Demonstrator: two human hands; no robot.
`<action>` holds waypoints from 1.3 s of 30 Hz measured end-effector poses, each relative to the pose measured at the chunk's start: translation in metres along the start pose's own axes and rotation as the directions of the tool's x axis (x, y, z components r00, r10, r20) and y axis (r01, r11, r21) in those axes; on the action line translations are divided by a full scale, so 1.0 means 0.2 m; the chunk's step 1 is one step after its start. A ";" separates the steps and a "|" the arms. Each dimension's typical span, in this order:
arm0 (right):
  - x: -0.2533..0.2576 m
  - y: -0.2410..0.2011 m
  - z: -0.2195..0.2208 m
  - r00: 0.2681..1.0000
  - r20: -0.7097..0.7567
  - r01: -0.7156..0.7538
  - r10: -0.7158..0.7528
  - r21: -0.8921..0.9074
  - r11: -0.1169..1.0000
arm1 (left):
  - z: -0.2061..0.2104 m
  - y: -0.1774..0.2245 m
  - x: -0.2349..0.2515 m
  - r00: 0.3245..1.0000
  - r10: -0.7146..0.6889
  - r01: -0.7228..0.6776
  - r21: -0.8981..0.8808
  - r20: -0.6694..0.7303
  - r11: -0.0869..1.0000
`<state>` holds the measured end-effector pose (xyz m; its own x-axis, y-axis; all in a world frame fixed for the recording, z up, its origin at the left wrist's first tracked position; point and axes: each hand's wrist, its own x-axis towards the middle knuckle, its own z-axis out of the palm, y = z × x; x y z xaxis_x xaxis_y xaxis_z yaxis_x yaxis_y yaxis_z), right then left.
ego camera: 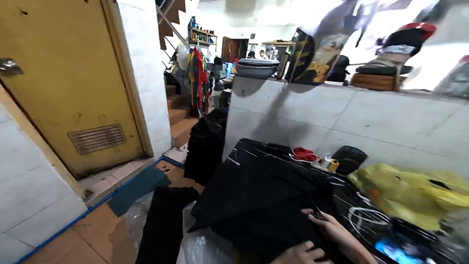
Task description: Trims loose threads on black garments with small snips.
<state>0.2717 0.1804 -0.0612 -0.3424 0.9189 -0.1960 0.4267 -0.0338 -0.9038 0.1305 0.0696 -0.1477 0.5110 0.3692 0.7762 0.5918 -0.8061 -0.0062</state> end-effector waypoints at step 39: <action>-0.80 0.25 0.22 0.616 -0.774 0.018 -0.146 -0.172 0.985 | -1.10 -0.54 -0.27 0.716 -0.675 0.698 0.187 -0.179 0.691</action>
<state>0.3110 0.0144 -0.0913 0.3743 0.8754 0.3058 0.5577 0.0510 -0.8285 -0.0977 0.0342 -0.0512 -0.1451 0.7252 0.6731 0.8825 -0.2127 0.4194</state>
